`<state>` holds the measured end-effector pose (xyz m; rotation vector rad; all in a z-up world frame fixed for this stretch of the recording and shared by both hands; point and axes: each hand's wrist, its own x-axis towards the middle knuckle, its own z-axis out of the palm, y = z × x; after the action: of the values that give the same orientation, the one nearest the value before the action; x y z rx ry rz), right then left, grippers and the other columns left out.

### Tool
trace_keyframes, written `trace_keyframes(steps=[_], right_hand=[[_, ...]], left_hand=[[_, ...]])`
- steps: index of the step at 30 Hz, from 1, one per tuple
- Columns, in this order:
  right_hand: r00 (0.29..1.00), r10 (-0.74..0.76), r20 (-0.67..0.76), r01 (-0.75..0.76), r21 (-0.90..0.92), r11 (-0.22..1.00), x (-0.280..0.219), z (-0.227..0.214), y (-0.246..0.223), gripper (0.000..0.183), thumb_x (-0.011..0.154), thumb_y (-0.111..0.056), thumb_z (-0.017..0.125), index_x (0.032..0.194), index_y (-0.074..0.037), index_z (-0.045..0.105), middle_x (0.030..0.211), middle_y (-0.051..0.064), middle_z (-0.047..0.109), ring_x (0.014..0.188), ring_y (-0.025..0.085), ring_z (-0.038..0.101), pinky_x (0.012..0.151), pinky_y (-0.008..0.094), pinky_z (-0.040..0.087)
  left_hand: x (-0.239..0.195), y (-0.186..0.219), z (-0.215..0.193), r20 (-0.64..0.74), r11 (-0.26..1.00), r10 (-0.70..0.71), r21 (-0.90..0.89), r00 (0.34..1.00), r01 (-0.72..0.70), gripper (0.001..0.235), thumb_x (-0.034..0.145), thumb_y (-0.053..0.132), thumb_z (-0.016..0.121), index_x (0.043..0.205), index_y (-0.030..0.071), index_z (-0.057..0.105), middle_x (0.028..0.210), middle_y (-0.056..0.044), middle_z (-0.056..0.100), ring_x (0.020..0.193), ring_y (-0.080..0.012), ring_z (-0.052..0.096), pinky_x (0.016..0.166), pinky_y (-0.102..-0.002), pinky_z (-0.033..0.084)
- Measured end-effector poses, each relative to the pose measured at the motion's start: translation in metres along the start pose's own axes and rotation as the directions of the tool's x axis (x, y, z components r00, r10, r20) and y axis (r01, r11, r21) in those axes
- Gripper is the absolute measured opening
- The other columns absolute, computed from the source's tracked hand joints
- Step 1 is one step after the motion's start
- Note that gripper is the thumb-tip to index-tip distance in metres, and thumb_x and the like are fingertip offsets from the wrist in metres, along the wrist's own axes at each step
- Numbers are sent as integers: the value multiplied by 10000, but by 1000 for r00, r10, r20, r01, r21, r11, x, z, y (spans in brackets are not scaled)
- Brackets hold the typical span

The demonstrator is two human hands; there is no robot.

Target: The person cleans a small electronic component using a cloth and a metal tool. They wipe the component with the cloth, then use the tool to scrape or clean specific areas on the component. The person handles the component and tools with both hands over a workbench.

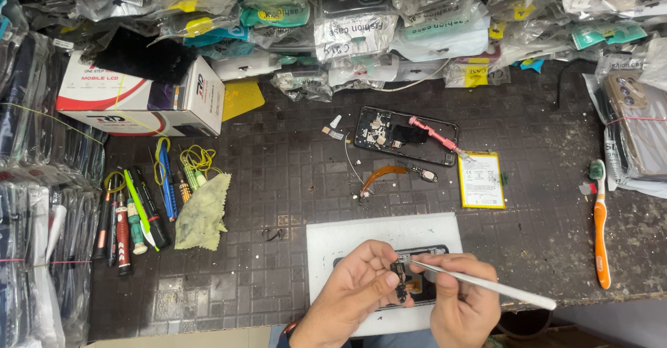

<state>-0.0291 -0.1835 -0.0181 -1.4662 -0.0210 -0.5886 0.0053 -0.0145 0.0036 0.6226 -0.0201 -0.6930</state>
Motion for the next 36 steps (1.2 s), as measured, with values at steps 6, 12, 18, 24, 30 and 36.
trace_keyframes(steps=[6,12,18,24,30,36], right_hand=[[998,64,-23,-62,88,994,3,-6,-1,190,1076,-136,553,1167,11,473,974,213,701,918,290,746,887,437,643],[996,62,-67,-55,100,993,3,-6,4,193,1094,-126,555,1184,19,467,948,234,679,868,306,735,865,458,644],[989,109,-100,-87,209,974,1,-13,14,191,1143,-128,524,1190,39,444,940,263,640,868,339,727,866,502,644],[989,109,-102,-90,177,980,4,-13,17,209,1132,-138,535,1163,45,438,922,283,645,847,347,731,840,498,644],[985,122,-122,-107,126,986,6,-11,17,198,1111,-129,551,1170,37,461,904,274,648,832,343,728,817,496,651],[979,140,-148,-121,130,984,5,-9,16,190,1113,-122,551,1176,38,469,895,267,648,854,337,724,823,499,648]], left_hand=[[-1,8,7,50,994,27,103,998,-32,301,1057,141,591,1327,31,515,1188,-86,634,1060,-122,616,894,-319,559],[-3,14,13,48,989,-18,146,999,10,303,1054,167,586,1312,19,526,1230,-39,625,1095,-95,594,920,-298,545],[-3,6,1,10,989,8,149,1000,-10,300,1045,159,606,1299,15,539,1157,17,591,1078,-66,571,927,-284,540],[-3,4,-2,-3,984,10,181,1000,-9,286,1050,170,622,1280,17,550,1031,1,616,965,-63,594,894,-231,515],[-2,3,-5,6,979,17,203,1000,-18,271,1068,143,622,1292,7,555,1036,12,607,944,-39,566,853,-210,476],[0,1,-6,20,986,11,164,1000,-14,269,1067,154,616,1288,15,551,1051,0,616,948,-43,574,859,-211,479]])
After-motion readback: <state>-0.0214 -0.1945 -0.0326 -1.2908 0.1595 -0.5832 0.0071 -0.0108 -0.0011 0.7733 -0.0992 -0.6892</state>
